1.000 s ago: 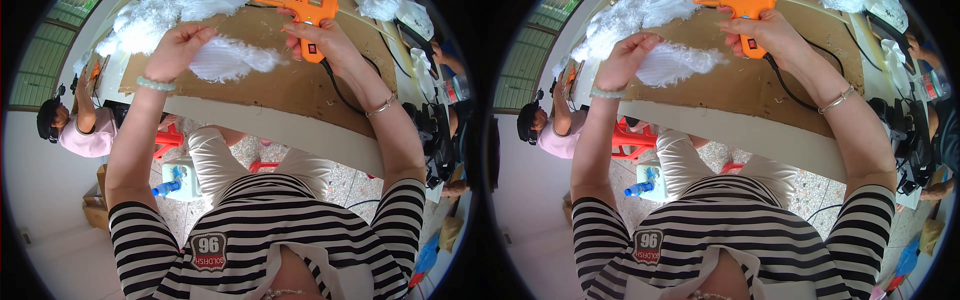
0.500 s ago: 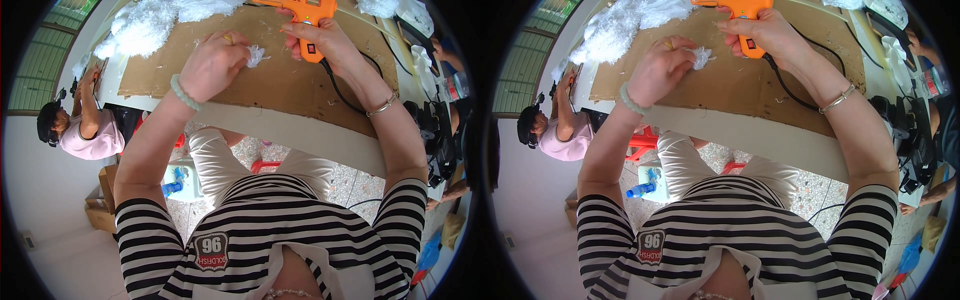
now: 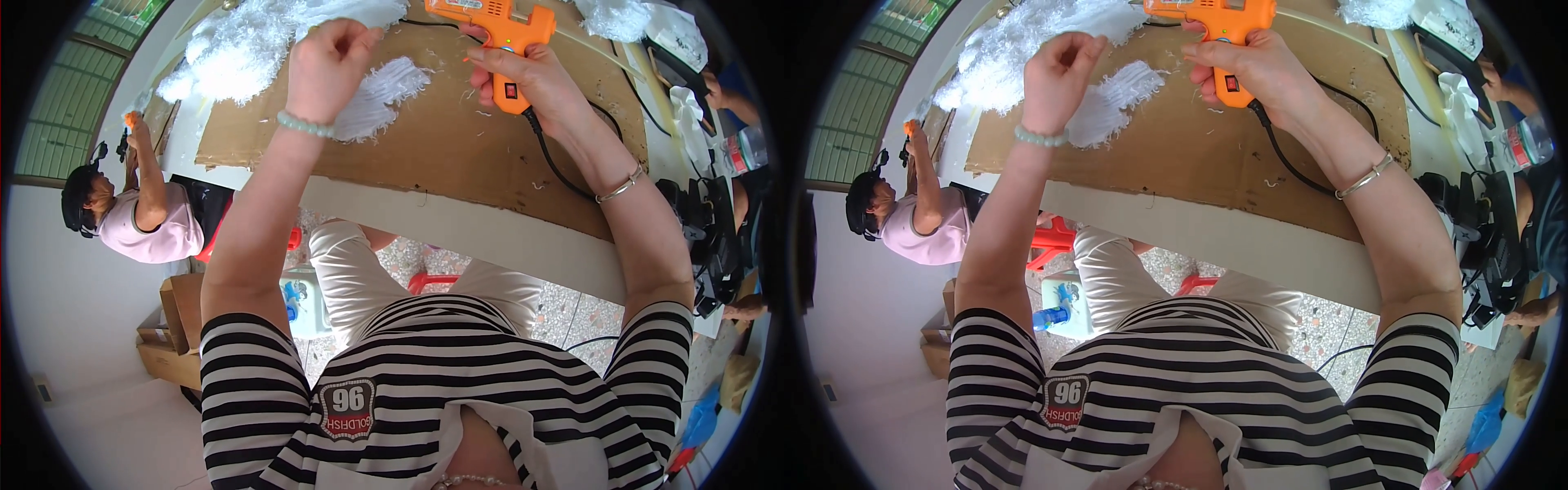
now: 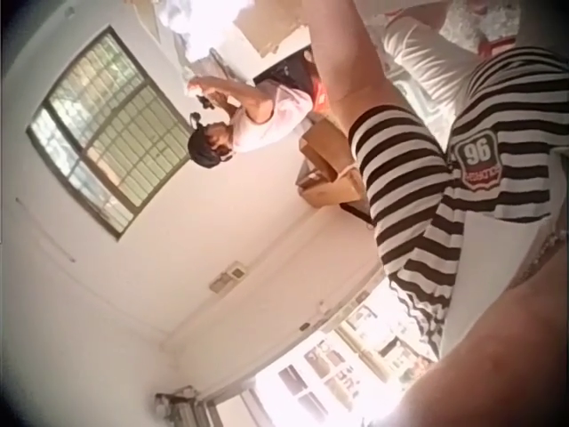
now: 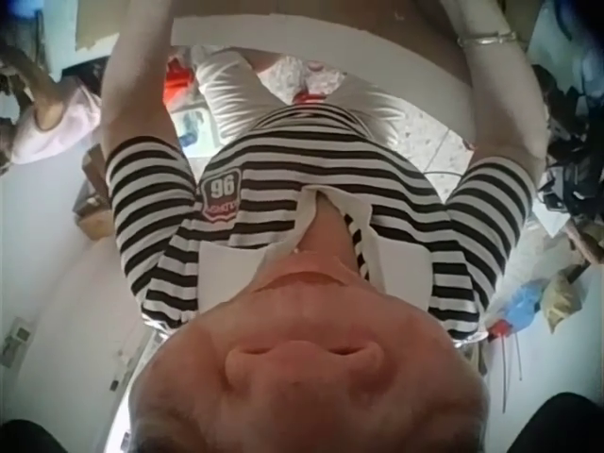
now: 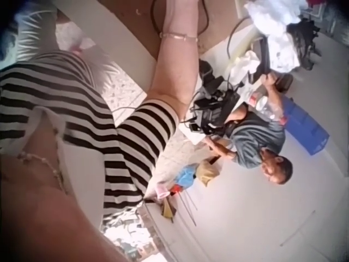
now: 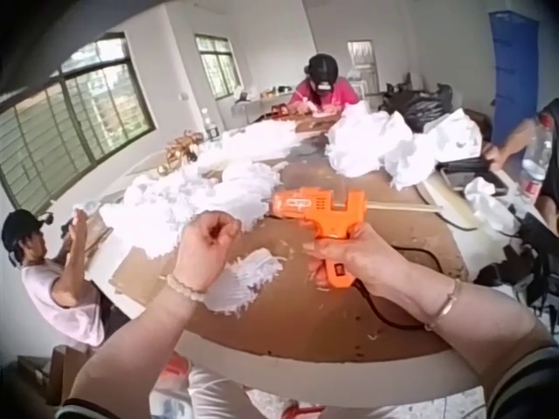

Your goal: Applying hot glue to a board and attaching white fiber stuffing to create a cloud-like texture.

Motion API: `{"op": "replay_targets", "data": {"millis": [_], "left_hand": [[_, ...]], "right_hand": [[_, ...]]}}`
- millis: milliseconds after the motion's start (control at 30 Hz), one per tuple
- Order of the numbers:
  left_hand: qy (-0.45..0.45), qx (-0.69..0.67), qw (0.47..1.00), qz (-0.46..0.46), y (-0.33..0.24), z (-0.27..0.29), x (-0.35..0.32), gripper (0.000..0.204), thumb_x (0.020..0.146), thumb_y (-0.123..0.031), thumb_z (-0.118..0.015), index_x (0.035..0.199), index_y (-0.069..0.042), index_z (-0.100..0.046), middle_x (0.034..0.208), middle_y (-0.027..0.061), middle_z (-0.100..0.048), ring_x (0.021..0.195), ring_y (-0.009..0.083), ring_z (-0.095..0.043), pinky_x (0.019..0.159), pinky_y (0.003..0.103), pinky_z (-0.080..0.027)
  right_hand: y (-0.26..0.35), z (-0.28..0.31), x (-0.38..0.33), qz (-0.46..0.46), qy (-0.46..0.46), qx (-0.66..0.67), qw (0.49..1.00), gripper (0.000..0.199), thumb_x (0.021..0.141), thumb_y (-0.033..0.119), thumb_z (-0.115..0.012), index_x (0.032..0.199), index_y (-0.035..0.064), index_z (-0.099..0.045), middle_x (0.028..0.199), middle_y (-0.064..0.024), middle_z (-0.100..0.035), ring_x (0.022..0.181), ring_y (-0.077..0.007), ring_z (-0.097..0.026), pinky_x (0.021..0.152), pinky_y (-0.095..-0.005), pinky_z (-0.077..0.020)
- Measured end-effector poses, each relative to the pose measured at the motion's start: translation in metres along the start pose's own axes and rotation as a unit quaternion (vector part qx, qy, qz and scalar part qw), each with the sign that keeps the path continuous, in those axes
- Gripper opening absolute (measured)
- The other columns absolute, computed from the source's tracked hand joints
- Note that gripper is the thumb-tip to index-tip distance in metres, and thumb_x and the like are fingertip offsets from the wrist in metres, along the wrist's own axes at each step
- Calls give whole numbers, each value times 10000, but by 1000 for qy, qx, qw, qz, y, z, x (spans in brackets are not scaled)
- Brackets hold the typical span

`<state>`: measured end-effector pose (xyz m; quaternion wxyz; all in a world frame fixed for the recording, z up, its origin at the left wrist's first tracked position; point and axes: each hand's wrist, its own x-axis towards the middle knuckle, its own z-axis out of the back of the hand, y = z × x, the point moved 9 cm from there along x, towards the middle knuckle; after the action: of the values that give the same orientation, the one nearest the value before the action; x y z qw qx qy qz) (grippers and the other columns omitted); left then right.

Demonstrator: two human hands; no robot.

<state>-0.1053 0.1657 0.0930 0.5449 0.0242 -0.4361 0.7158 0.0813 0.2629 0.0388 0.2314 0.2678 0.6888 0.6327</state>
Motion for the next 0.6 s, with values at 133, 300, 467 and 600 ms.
{"op": "replay_targets", "data": {"millis": [133,300,467,600], "left_hand": [[36,132,968,-211,-49,-16,-41,174,771,-180,-680,781,-9,-650,722,122,-631,599,221,-609,572,324,-491],[61,200,939,-274,-32,-35,-46,121,775,-123,-665,807,-9,-645,777,131,-634,669,229,-641,561,296,-491],[146,-176,973,-16,1,-34,-41,103,800,-62,-630,885,-6,-646,885,121,-647,776,221,-639,620,260,-497],[211,-215,949,-94,-33,-48,-60,166,808,-115,-645,953,-35,-649,985,113,-645,803,236,-627,713,305,-500]], "right_hand": [[0,1,2,-4,-4,-4,1000,381,848,230,-640,1195,86,-581,798,-13,-609,648,-77,-577,596,-232,-509],[4,3,0,12,-13,-5,1000,384,848,232,-636,1198,89,-576,761,-14,-605,635,-74,-572,592,-226,-499],[18,11,0,36,-28,4,999,381,851,236,-630,1198,89,-572,740,-14,-605,630,-74,-568,594,-227,-488],[25,19,4,38,-52,24,998,294,863,211,-618,1112,59,-585,775,-41,-615,658,-118,-594,593,-259,-508]]}}
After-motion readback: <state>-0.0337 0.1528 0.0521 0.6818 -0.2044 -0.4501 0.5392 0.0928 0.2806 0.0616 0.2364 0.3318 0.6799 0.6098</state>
